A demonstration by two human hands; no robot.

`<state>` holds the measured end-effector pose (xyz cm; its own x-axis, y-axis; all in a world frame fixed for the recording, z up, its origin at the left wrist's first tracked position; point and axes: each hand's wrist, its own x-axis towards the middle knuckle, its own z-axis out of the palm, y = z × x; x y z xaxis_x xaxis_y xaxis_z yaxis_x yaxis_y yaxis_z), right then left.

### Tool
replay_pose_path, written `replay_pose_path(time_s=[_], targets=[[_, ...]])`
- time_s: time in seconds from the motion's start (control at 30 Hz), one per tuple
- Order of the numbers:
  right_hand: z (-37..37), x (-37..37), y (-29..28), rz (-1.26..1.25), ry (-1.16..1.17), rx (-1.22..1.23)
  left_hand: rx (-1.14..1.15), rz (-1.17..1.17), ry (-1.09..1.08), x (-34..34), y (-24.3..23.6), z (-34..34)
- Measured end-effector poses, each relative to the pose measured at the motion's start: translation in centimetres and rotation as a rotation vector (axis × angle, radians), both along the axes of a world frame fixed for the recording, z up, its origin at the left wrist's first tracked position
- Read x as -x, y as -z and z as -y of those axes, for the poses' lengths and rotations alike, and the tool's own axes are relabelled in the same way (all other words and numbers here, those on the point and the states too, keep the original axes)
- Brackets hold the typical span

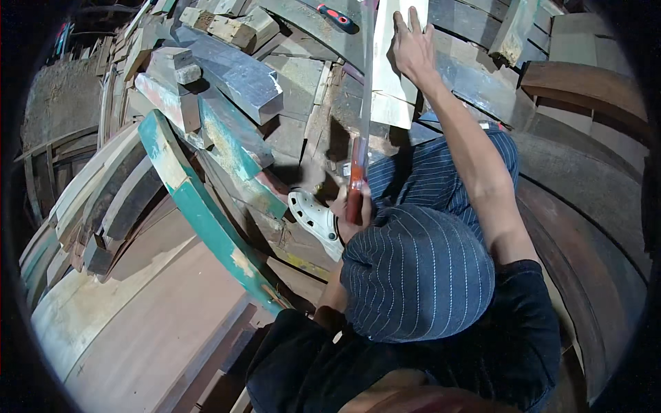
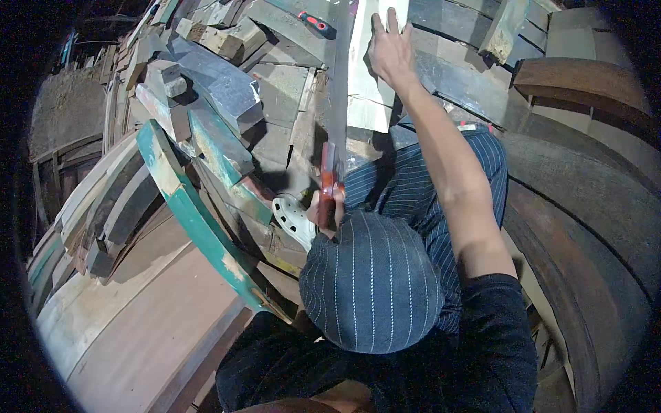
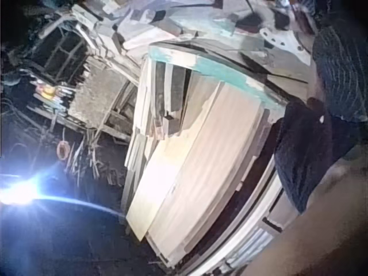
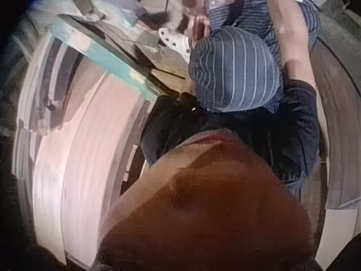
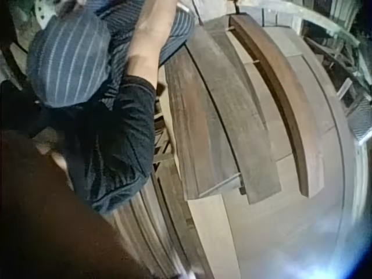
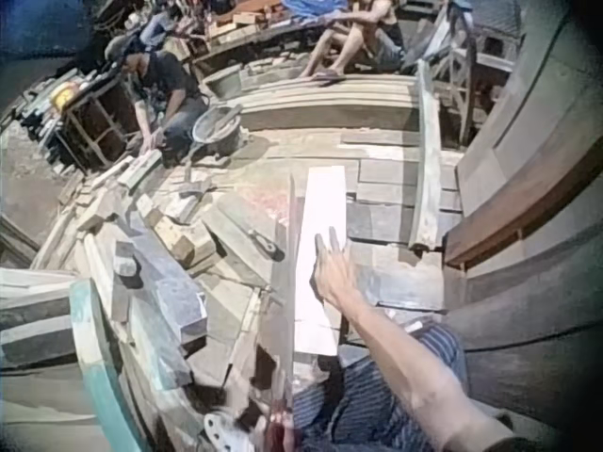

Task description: Using a hand saw to cut a small wooden board in a woodworking shop.

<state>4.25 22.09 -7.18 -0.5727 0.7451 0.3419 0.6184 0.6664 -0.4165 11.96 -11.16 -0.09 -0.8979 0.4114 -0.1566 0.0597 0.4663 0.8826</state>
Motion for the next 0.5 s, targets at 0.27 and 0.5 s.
replay_pose_path(time_s=[0.27,0.5], targets=[[0.0,-0.1,0.3,-0.006,0.005,0.044,-0.121,-0.133,-0.128,3.0,1.7,-3.6],[-0.1,0.0,-0.1,-0.080,-0.003,0.147,-0.246,-0.216,-0.044,7.0,2.7,-7.8]])
